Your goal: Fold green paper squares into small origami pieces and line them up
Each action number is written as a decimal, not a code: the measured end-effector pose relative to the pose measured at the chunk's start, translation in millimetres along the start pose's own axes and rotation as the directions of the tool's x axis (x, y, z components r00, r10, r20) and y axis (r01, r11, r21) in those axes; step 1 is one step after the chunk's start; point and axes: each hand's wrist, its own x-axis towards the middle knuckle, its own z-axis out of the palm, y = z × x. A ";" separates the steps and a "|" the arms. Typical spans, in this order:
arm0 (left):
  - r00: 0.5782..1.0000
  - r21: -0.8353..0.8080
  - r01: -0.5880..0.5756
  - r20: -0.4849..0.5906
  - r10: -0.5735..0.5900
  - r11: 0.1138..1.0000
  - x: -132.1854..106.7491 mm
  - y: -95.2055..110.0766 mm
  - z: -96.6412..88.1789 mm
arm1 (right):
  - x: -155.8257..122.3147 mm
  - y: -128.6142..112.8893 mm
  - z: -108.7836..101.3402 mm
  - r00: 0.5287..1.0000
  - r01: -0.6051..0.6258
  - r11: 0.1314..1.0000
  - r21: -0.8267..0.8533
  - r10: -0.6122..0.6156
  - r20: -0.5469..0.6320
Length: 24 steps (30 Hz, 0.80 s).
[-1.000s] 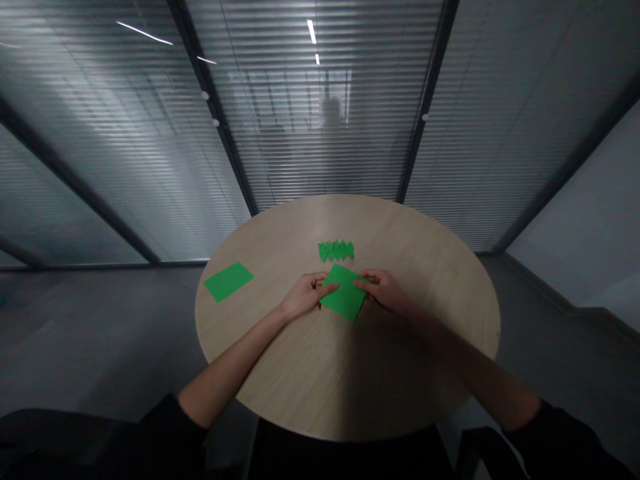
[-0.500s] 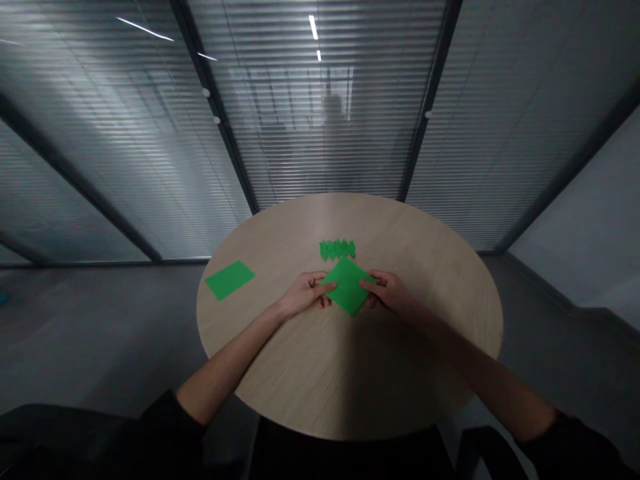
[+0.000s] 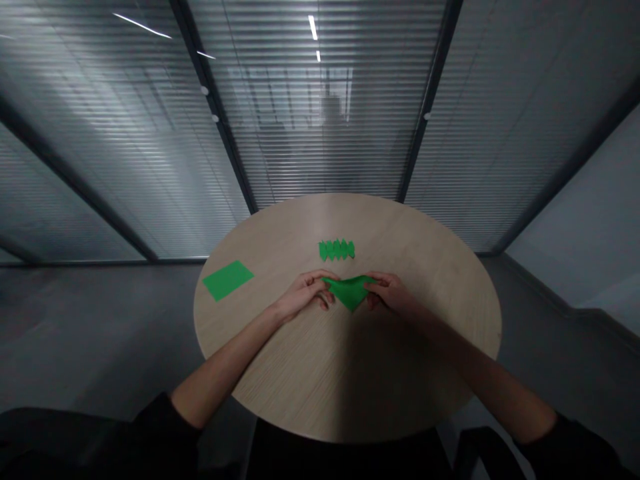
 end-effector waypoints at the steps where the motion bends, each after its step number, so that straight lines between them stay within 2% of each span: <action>1: 1.000 -0.003 0.003 -0.005 -0.003 1.000 0.5 -0.2 0.1 | -0.5 0.4 0.0 1.000 0.000 1.000 -0.006 0.000 -0.001; 7: 0.999 0.008 0.005 -0.041 -0.005 1.000 4.0 -5.0 0.8 | -3.4 2.9 0.7 1.000 0.018 0.999 -0.037 -0.019 -0.009; 16: 0.998 -0.011 0.016 -0.061 -0.016 1.000 4.2 -6.6 1.3 | -2.3 1.6 -6.6 1.000 -0.012 0.997 0.080 0.010 0.020; 24: 0.997 -0.082 -0.010 -0.078 0.003 0.997 4.3 -4.8 0.5 | -3.9 -3.1 -14.2 0.999 -0.040 0.992 0.117 0.038 0.020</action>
